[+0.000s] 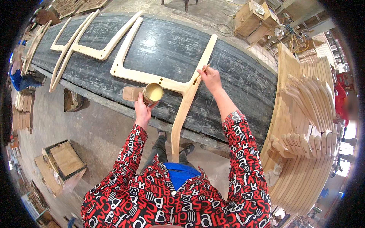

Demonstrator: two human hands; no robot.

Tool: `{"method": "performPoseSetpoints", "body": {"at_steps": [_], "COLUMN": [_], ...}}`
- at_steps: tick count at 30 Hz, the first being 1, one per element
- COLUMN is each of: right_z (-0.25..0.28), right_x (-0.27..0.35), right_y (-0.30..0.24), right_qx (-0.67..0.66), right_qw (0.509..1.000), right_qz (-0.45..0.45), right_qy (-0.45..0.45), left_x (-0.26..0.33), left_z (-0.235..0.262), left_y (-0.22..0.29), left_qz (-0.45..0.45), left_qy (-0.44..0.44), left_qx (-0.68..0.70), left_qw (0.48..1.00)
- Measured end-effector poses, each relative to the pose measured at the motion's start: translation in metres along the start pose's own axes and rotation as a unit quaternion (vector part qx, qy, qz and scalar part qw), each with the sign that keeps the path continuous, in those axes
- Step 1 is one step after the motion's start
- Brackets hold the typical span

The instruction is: The person applies glue to the pre-drilled holes of wooden chair leg frames using a small brush and a container of glue. They repeatedly dip the brush into the container and apply glue to each hole on multiple frames laid out on a workbench.

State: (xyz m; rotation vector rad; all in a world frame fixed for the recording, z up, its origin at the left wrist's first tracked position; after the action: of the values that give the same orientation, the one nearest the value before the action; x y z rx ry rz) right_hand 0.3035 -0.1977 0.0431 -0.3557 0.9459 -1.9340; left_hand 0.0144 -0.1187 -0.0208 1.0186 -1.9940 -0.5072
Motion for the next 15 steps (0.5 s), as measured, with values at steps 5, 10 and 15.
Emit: {"method": "performPoseSetpoints", "body": {"at_steps": [5,10,15], "right_z": [0.016,0.033,0.046], "right_x": [-0.020,-0.030,-0.035], "right_y": [-0.016,-0.019,-0.023], "right_qx": [0.171,0.111,0.117], "right_qw": [0.960,0.942,0.923], "right_qz": [0.184,0.212,0.209], "right_qy": [-0.121,-0.234,-0.301], "left_x": [0.005,0.009,0.014], "left_z": [0.003,0.001,0.007], "left_y": [0.007,0.011,0.011], "left_qz": [-0.018,-0.023,-0.031], "left_qy": [0.012,0.010,0.010], "left_qx": [-0.005,-0.003,-0.013], "left_qw": [1.000,1.000,0.999]}}
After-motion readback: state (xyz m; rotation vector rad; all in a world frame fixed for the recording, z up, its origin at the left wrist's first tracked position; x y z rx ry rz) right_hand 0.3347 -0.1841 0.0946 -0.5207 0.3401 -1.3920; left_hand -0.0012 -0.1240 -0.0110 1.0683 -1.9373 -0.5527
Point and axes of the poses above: each hand's wrist, its own x-axis away from the middle knuckle, its own z-axis out of the back of the hand, y = z × x, the point moved 2 cm from there along -x, towards the middle knuckle, and after that the axes turned 4 degrees about x, right-handed, at the moved point
